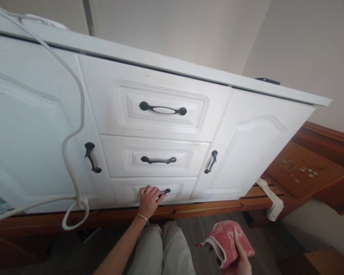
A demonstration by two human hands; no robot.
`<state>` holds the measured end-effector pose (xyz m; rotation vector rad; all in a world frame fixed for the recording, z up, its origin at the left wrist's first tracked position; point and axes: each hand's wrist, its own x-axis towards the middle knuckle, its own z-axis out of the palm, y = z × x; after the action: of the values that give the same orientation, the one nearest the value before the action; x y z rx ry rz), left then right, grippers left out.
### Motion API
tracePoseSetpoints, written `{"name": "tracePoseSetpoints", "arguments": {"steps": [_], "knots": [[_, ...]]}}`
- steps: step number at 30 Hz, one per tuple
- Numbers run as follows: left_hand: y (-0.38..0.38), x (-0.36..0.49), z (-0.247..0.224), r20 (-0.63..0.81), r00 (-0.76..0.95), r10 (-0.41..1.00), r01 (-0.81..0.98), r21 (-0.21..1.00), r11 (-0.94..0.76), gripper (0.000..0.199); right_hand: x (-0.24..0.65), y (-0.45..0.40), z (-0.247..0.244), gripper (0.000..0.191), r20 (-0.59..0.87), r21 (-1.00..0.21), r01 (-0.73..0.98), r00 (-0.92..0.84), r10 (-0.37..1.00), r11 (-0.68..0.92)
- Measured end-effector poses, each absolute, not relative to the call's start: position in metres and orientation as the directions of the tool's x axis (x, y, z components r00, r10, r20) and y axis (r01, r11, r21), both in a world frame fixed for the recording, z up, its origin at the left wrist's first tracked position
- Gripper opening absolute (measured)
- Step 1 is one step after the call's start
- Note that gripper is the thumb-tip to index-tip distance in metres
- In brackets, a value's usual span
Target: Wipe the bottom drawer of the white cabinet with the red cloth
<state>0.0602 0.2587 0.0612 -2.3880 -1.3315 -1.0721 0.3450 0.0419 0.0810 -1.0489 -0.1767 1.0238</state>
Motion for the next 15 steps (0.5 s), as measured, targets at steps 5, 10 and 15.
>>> {"name": "tracePoseSetpoints", "arguments": {"steps": [5,10,15], "knots": [[0.258,0.063,0.064,0.711,0.274,0.648,0.776,0.234,-0.585,0.033,0.327,0.089,0.086,0.043,-0.387,-0.711,-0.685,0.572,0.724,0.160],[0.239,0.045,0.074,0.796,0.126,0.592,0.661,0.378,-0.648,0.018,0.296,0.181,0.114,0.054,-0.266,-0.695,-0.688,0.515,0.815,0.207],[0.148,-0.020,0.039,0.653,-0.114,0.749,0.569,0.661,-0.490,0.026,0.253,0.224,0.134,0.046,0.018,-0.847,-0.446,0.518,0.855,0.288]]}}
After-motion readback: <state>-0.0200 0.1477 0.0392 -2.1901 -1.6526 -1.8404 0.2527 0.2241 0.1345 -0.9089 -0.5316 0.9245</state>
